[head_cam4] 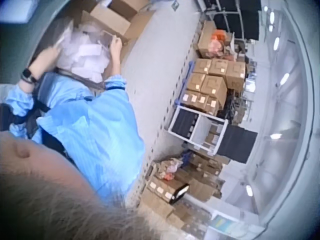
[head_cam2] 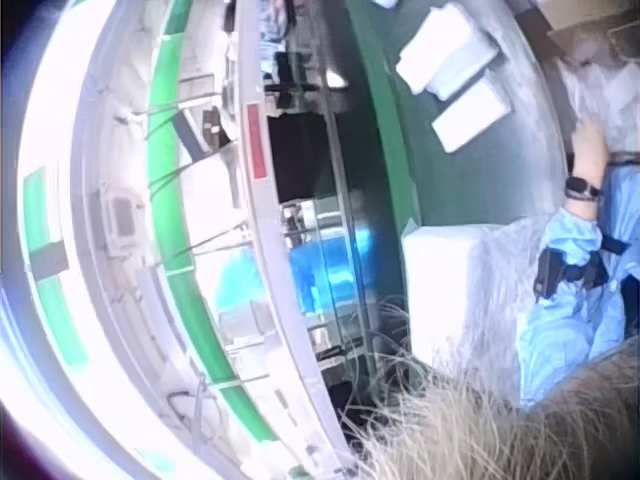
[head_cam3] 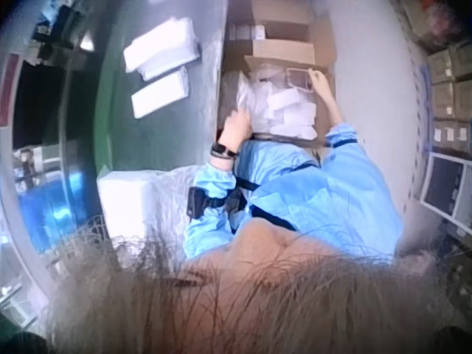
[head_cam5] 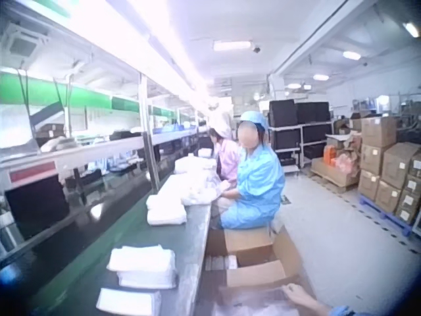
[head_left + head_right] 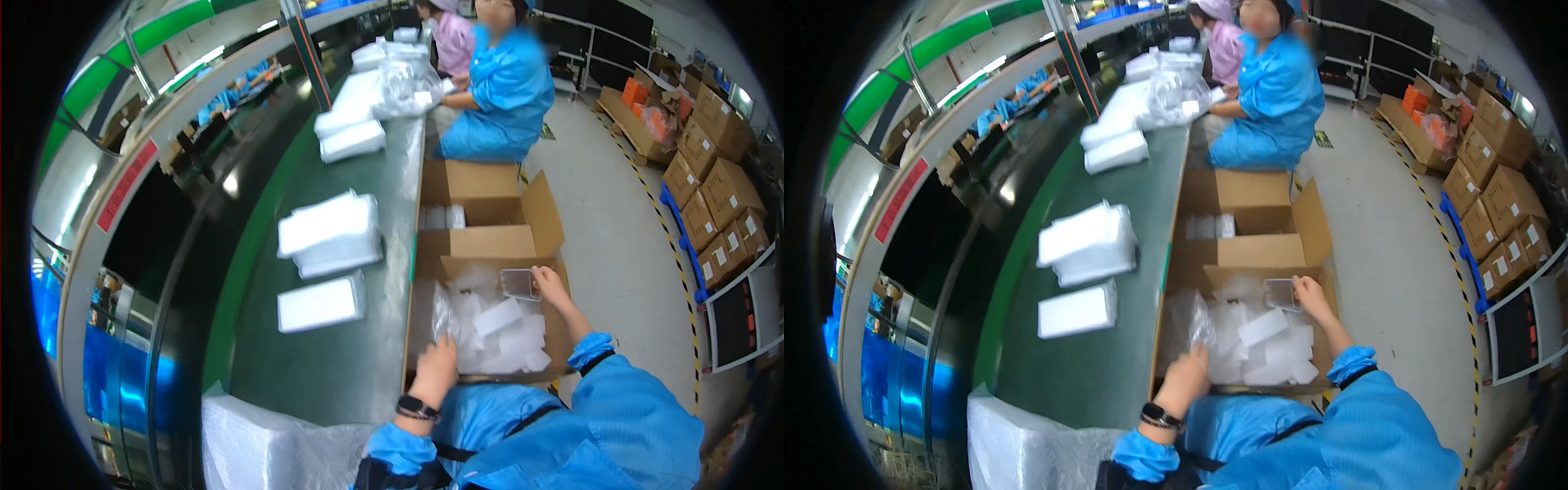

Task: Packing plastic and foam products into boxes and placing them on an assembly line conveyor.

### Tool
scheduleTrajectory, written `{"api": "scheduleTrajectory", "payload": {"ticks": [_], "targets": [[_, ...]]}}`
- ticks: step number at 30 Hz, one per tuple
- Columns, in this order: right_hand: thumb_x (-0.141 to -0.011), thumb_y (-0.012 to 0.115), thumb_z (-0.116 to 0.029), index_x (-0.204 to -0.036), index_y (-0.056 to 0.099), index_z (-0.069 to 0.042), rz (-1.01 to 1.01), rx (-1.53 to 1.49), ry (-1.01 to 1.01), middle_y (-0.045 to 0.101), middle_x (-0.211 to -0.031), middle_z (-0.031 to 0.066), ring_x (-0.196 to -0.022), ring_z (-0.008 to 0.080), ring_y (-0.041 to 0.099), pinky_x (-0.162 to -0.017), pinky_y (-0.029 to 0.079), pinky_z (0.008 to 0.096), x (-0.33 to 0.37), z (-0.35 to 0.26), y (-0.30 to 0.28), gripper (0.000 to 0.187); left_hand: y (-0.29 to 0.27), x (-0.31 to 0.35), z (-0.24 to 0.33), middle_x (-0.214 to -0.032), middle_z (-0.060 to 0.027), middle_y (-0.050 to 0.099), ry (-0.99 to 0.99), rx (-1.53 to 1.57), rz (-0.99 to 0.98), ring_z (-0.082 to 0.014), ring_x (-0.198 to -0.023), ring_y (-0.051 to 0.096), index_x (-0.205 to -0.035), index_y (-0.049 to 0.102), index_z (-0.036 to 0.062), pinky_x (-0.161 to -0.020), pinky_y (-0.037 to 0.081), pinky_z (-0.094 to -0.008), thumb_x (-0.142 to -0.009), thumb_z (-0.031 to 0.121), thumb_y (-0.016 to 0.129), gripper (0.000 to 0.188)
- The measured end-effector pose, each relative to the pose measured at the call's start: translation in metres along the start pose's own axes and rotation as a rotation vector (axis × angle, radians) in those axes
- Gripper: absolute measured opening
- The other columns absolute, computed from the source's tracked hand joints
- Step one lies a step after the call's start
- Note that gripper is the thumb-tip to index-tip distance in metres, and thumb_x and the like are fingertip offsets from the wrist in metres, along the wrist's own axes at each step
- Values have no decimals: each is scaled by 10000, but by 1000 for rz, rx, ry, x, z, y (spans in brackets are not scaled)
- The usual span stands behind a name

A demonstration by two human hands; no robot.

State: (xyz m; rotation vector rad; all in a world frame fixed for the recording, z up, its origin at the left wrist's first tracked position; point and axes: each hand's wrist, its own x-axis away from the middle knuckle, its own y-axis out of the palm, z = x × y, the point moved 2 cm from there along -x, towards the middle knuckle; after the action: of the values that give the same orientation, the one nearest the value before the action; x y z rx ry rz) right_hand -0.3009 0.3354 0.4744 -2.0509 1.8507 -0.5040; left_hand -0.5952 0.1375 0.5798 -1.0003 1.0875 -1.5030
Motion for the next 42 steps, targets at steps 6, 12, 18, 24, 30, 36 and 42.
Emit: {"api": "scheduleTrajectory", "payload": {"ticks": [6,12,18,24,30,36,42], "targets": [[-931,463,-492,-970,507,-55,120,-769,131,554,-828,82,-730,148,552,-604,486,282,-96,-20,-12,442,3,1,10,-1066,-170,583,113,230,-84,-368,-911,605,-1086,559,28,-785,502,-435,-778,162,644,346],[-882,542,-295,-1250,387,-86,74,-348,68,530,-1128,83,-959,188,569,-708,530,333,-116,-93,54,451,12,-1,1,-978,-153,621,106,161,-183,-335,-899,625,-916,628,41,-769,507,-441,-806,186,607,183],[-826,616,-127,-1029,569,-25,-359,-202,-863,562,-1020,115,-946,233,559,-781,465,318,64,-316,129,232,6,8,0,-911,-171,641,70,131,-291,-347,-868,623,-921,623,35,-754,507,-448,-804,201,615,203],[-699,740,-333,-1125,505,3,-128,301,-922,510,-1128,193,-1091,328,465,-916,380,410,70,-339,217,592,46,5,-6,-1008,-208,630,30,271,-259,-360,-926,611,-1003,611,19,-764,501,-423,-813,137,578,226],[-703,750,-287,-1122,516,-5,-431,13,-775,569,-1036,180,-951,298,546,-818,436,372,67,-338,224,556,-32,22,-8,-891,-227,635,69,378,-207,-388,-843,617,-891,634,-5,-742,495,-445,-818,176,562,208],[-881,603,-110,-1188,486,-28,-547,-866,-220,581,-1061,44,-988,112,543,-847,465,287,41,-235,154,338,-148,25,-45,-709,-263,593,-352,539,514,-433,-693,591,-738,621,-43,-622,467,-482,-906,266,484,377],[-886,608,-133,-1237,442,-53,-596,-836,-56,560,-1093,29,-1026,113,526,-891,430,279,64,-140,100,397,-133,21,-61,-638,-101,597,-386,783,557,-200,-591,565,-809,615,-43,-561,436,-317,-970,342,422,459]]}}
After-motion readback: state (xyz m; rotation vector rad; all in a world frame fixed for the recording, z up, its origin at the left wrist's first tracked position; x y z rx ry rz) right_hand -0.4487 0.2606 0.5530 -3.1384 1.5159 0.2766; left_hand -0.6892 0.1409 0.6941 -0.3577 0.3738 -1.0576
